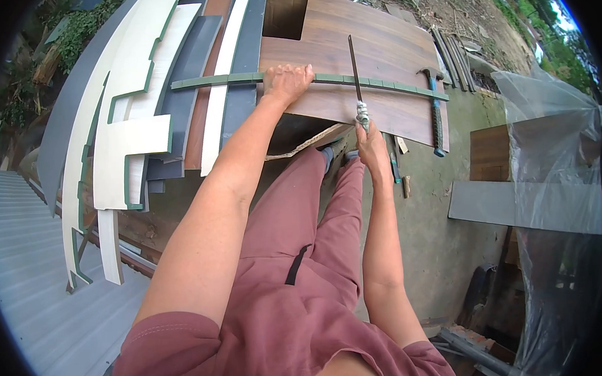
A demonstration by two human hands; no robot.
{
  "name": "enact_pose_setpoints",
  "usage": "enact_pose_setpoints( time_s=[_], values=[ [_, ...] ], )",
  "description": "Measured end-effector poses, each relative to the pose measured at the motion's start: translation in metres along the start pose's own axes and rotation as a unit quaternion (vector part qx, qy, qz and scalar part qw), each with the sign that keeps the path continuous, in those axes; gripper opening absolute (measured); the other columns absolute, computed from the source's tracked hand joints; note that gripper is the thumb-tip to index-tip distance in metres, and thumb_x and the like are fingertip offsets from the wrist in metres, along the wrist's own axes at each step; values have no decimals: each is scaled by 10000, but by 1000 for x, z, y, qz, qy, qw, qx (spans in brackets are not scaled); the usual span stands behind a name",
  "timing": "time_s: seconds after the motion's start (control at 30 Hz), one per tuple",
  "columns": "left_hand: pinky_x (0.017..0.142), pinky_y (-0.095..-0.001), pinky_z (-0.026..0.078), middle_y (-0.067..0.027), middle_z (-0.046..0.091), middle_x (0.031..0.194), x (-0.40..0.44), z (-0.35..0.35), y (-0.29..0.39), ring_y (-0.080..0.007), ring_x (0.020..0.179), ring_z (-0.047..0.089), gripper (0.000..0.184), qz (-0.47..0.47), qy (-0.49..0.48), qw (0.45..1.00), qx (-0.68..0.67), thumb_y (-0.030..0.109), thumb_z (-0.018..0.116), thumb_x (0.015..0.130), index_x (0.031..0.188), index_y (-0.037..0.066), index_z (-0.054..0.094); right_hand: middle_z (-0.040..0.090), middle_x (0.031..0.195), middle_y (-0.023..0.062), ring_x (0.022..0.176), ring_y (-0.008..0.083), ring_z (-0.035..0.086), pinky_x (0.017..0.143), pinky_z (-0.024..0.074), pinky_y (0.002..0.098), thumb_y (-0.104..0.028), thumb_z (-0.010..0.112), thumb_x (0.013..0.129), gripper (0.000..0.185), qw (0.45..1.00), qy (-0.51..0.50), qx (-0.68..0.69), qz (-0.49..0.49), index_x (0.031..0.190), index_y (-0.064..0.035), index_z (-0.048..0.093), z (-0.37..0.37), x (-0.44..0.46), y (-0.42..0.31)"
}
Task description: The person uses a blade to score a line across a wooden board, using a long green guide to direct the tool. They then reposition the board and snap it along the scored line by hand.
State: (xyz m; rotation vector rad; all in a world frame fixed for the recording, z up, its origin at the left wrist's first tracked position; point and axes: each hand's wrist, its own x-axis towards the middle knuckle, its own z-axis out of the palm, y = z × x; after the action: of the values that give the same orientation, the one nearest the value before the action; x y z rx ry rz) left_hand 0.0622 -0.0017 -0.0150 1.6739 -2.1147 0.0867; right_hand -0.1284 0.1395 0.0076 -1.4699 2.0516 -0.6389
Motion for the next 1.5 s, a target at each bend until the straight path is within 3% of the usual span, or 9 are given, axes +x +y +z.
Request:
enact_pose_setpoints(
  time_s=[0.13,0.27,0.47,0.67,0.83,0.9,1.23,1.4,1.5],
  values=[
    [657,-434,512,-149,663,706,2,5,-2,-308,681,658,445,-8,-20,1000,-10,395,356,899,772,164,714,598,917,253,895,436,554,722,408,486,-275,440,927,292,999,23,-21,-19,1096,-42,490,5,-21,3],
    [639,-421,515,-151,661,702,1,-1,-3,-305,675,658,444,1,-20,999,-30,389,352,901,783,165,716,605,934,236,923,432,552,742,416,472,-282,440,927,299,997,8,51,58,1129,-66,485,23,-91,33],
    [622,-383,519,-116,674,714,1,-1,2,-254,687,667,427,2,-26,1000,4,369,390,894,730,147,715,604,912,240,898,442,554,728,417,476,-281,440,928,294,997,-1,33,68,1117,-62,490,2,-51,24],
    [637,-385,520,-122,675,722,-1,-8,3,-260,694,667,439,-3,-11,1000,2,374,389,893,718,137,715,593,886,259,898,460,533,721,403,499,-265,443,926,270,999,30,-25,-32,1061,-37,497,0,-10,-5],
    [645,-426,514,-164,662,721,0,3,-3,-308,692,659,493,-4,-18,999,-38,408,343,903,751,119,712,600,896,242,884,447,551,717,416,477,-237,449,926,263,995,74,-15,-60,1121,-67,493,27,-73,35],
    [644,-425,514,-166,662,722,1,1,-5,-307,693,659,489,-3,-24,999,-33,407,346,901,744,121,711,601,891,224,866,418,570,725,429,443,-240,452,928,272,994,1,82,75,1145,-82,492,31,-97,40],
    [643,-392,520,-120,678,745,-1,-2,1,-265,714,669,450,-7,-17,1000,-6,380,370,896,743,142,719,587,855,245,827,427,551,703,414,458,-294,430,935,298,1000,2,4,-14,1038,-21,486,9,11,11],
    [621,-410,517,-142,665,705,-1,4,-1,-286,676,662,457,-4,-11,1000,-24,385,375,892,717,133,714,597,875,234,863,431,556,718,424,454,-279,449,928,283,999,23,27,-10,1088,-51,497,18,-61,21],
    [604,-427,514,-159,653,675,1,3,-5,-304,645,656,459,3,2,1000,-31,394,379,888,704,134,709,602,883,225,870,421,564,733,431,443,-269,458,922,294,992,-9,93,89,1138,-72,496,29,-90,38]
  ],
)
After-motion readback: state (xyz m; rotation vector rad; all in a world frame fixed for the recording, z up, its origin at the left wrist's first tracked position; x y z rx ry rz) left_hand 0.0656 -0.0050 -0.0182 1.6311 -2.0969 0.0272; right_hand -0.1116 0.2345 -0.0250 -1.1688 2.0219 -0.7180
